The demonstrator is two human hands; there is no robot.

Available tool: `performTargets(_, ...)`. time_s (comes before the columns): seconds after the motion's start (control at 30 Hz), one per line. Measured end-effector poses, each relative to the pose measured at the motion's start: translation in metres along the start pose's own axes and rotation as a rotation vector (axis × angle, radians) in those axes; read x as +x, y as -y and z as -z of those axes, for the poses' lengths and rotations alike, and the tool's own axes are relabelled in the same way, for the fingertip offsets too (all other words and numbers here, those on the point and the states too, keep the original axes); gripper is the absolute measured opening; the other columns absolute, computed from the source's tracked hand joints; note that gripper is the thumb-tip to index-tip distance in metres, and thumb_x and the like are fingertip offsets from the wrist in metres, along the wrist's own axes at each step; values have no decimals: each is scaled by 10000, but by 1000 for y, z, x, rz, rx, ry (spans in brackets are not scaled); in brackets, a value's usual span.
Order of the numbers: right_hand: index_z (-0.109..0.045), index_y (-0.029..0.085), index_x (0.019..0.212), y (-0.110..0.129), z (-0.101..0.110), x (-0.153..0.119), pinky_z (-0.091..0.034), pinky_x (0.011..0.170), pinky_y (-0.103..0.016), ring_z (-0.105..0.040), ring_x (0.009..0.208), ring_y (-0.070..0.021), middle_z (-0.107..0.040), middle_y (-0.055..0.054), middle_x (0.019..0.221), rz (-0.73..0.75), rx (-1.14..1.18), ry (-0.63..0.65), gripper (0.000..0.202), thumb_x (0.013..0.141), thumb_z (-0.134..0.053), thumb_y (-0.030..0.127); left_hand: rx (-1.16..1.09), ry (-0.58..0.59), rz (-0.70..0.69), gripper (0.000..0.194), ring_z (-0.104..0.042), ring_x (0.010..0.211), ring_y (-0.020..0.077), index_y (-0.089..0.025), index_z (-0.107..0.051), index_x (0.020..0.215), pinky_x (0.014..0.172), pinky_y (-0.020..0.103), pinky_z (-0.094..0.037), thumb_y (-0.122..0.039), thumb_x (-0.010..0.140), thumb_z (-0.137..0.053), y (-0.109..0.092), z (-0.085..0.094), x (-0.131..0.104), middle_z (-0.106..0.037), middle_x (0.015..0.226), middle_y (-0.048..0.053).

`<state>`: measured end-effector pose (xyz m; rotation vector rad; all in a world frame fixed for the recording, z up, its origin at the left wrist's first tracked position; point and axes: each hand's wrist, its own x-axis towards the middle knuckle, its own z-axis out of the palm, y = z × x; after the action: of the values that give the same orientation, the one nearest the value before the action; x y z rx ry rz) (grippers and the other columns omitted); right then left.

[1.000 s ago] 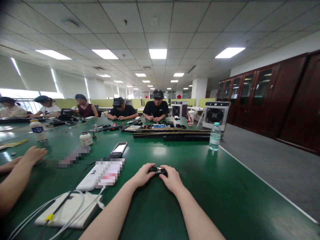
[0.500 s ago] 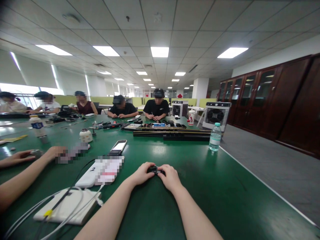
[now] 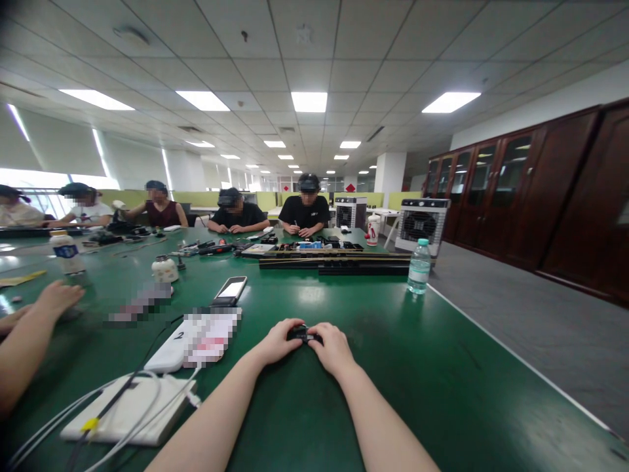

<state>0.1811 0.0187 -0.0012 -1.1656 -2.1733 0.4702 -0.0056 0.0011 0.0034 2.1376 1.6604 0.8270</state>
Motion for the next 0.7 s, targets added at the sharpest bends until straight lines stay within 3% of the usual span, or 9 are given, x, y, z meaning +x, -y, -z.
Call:
performTargets(0.33,-699,267,948,-1,1,1,-432,953,-404,-596,1032,-229,-678,-42,1072,24,96,-48,208,775,-589,232,6,-10,27,420,-584,1093,249,-201,-609,1161,982,357,-445,-216,743,-648,-1,-1,-1,-652,1161,69)
performTargets(0.7,-676,218,974,-6,6,11,-471,924,-417,-649,977,-242,-720,-61,994,-120,519,-324,316,731,-606,407,10,21,59,440,-564,1127,253,-185,-598,1182,1005,355,-421,-195,744,-640,-9,4,-3,-642,1193,78)
